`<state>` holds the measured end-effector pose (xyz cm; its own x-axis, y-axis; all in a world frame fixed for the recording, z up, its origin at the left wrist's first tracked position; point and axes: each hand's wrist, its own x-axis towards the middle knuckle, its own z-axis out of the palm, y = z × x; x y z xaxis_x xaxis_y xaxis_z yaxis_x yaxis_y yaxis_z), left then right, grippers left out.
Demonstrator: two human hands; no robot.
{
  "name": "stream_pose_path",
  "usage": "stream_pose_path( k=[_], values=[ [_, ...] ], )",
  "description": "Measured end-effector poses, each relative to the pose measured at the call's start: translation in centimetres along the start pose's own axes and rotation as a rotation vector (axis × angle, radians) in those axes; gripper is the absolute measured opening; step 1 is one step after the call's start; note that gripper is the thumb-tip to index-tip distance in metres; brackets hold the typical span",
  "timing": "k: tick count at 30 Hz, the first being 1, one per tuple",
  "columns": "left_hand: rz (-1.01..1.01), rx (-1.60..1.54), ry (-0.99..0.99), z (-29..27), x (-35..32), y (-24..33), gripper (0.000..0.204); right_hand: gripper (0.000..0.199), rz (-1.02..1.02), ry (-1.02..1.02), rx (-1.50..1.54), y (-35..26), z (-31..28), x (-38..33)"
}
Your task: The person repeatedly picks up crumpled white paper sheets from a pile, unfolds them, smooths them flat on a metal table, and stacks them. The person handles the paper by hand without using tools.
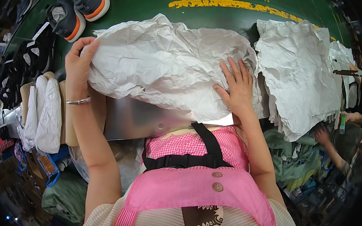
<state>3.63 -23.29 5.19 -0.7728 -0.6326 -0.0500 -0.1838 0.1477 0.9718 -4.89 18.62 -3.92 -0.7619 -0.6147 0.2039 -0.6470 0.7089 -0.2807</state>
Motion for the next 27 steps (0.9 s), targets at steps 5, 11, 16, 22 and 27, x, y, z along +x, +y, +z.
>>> stream_pose_path(
  k=[5, 11, 16, 22, 27],
  values=[
    [0.040, 0.008, 0.070, -1.1, 1.4, -0.7, 0.019, 0.068, 0.027, -0.057, -0.015, 0.6, -0.8, -0.8],
    [0.503, 1.125, 0.361, -0.6, 0.5, -1.2, 0.030, 0.069, 0.056, 0.018, 0.050, -1.8, -2.0, 0.1],
    [0.817, 0.858, -0.044, 9.9, -6.1, 2.7, 0.037, 0.058, -0.136, 0.077, 0.197, -9.2, 0.3, 4.8],
    [0.586, 0.946, -0.313, 14.4, -9.0, -7.4, 0.059, 0.053, -0.170, 0.028, 0.072, -5.5, 4.5, 5.6],
    [0.641, 0.973, -0.349, 11.5, -7.5, -8.5, 0.063, 0.054, 0.122, -0.040, 0.049, 0.9, 1.0, 2.5]
  ],
)
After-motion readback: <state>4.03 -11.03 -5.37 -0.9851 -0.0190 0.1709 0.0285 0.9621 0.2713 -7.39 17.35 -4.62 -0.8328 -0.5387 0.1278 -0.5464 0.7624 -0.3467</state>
